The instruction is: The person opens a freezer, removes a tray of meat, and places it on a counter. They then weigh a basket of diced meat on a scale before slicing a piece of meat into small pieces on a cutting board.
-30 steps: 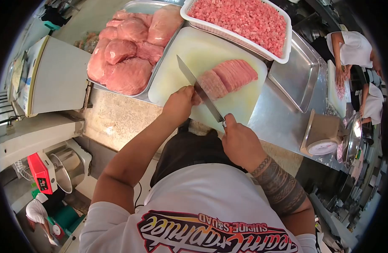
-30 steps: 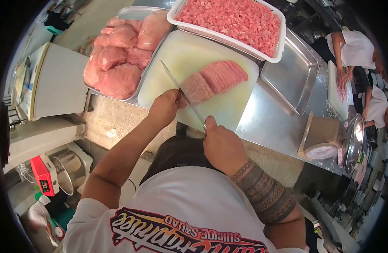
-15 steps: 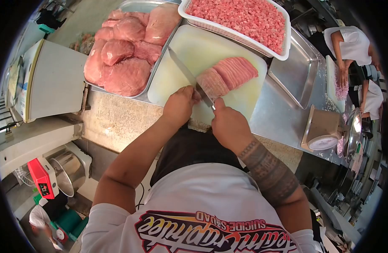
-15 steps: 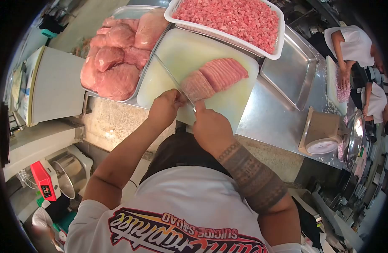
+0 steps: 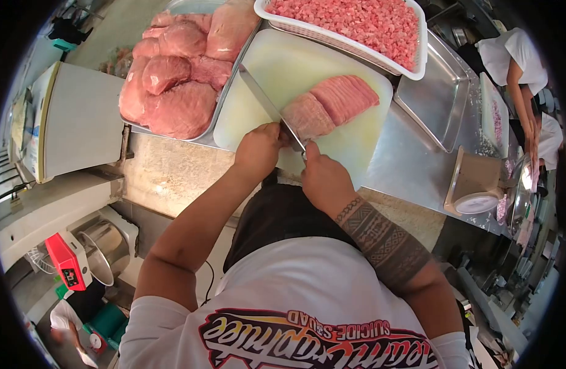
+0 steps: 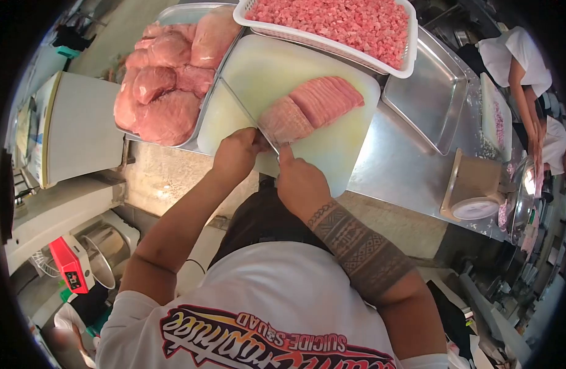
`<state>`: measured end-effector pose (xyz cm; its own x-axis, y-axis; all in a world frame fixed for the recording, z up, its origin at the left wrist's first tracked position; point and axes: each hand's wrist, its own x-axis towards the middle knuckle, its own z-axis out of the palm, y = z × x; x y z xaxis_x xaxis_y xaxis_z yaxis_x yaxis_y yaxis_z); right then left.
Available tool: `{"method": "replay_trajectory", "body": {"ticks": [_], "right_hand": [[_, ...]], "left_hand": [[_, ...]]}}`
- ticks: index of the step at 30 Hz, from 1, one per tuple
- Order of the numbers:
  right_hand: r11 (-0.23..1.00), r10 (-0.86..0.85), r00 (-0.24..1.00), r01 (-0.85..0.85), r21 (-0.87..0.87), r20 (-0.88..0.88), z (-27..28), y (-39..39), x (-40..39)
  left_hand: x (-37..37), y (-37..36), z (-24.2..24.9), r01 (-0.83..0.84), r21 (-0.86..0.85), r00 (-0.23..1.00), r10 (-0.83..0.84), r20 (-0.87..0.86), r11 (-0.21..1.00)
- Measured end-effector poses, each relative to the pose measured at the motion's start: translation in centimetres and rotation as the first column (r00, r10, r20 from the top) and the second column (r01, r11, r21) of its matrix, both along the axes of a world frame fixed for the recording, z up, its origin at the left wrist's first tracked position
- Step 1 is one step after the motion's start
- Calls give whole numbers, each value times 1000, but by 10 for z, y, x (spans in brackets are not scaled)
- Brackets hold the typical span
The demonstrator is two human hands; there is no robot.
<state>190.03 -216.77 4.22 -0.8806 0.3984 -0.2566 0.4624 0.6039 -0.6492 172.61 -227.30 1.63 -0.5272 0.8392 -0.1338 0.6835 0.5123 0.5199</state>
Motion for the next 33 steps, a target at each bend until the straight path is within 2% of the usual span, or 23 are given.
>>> {"method": "replay_trajectory", "body": {"ticks": [2,5,8,11,14,17,19,22,23,25,33], "right_hand": [[1000,-11,1000,10,-16,-7,-6,-2,-2],[999,-34,997,33,-24,-63,-1,2,1],[993,-109,991,106,-47,-78,41,12,22],[969,-244,968,240,-65,-57,69,28,64],[899,-426,902,413,-148,-73,50,42,105],[801,-585,808,565,-197,-64,16,31,128],[746,-657,753,643,-173,-32,-2,19,132],[677,-736,664,710,-197,-136,-33,-5,138],[651,-757,646,729,-210,-104,-44,-12,139],[597,-794,607,767,-236,-37,-61,-25,139],[470,-875,484,841,-267,-15,-57,-43,108]], "left_hand": [[4,-3,2,-15,19,999,14,49,1000],[2,-3,-6,-24,-10,999,24,-26,1000],[-5,1,0,28,-88,1000,-28,-5,996],[-16,0,6,29,-18,995,-28,92,999],[-22,7,13,338,177,928,-296,-227,925],[-34,31,-16,546,240,832,-486,-267,803],[-31,48,-30,619,121,754,-544,-368,776],[-22,63,-18,607,135,762,-526,-378,783],[-20,65,-13,582,171,789,-501,-355,795],[-24,74,-26,603,188,765,-497,-409,775],[-17,77,-29,501,174,825,-407,-392,848]]}}
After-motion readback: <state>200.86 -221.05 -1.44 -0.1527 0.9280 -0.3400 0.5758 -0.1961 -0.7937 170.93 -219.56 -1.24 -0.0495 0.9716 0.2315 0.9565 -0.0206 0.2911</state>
